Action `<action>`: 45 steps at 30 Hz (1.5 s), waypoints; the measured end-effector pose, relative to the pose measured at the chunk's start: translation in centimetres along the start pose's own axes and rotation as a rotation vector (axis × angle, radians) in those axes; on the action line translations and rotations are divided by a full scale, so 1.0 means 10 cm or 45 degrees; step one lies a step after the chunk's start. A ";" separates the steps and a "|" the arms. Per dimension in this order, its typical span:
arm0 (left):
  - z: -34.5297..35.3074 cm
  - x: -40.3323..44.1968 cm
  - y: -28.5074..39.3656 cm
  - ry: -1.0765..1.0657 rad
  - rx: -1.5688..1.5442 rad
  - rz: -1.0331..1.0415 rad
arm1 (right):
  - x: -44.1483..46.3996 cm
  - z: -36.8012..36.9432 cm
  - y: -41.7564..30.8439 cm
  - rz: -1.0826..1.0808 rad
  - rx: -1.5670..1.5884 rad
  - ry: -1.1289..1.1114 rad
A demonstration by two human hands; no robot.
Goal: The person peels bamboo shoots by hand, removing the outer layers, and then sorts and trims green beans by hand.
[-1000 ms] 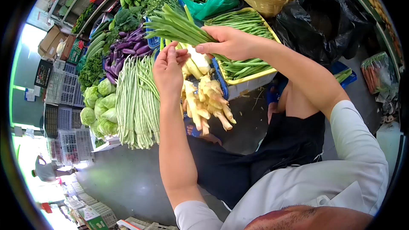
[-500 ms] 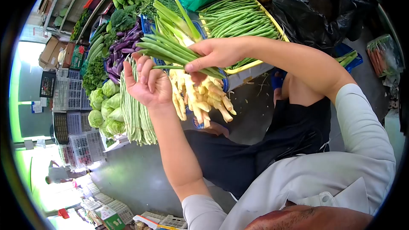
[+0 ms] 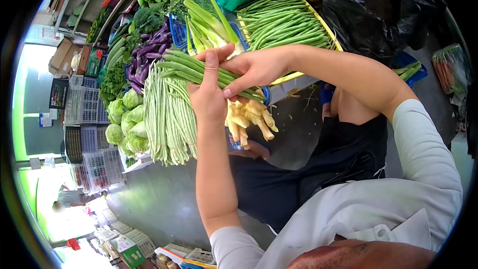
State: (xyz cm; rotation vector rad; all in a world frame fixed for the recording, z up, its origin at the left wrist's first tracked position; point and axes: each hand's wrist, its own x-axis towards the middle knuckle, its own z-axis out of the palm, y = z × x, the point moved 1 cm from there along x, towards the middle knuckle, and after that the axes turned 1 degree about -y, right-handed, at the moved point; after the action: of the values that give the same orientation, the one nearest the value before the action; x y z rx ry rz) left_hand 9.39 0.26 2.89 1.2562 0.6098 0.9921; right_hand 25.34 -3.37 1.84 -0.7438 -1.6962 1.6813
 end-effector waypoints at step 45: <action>-0.47 0.14 0.01 -0.058 -1.230 -0.190 | 0.12 -0.05 -0.25 -0.810 -1.018 1.142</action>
State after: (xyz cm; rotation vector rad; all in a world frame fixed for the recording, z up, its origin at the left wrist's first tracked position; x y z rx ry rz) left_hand 6.07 3.82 2.01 0.3663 0.1247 0.9439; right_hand 25.06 -2.23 4.38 -0.9549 -1.6004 0.1122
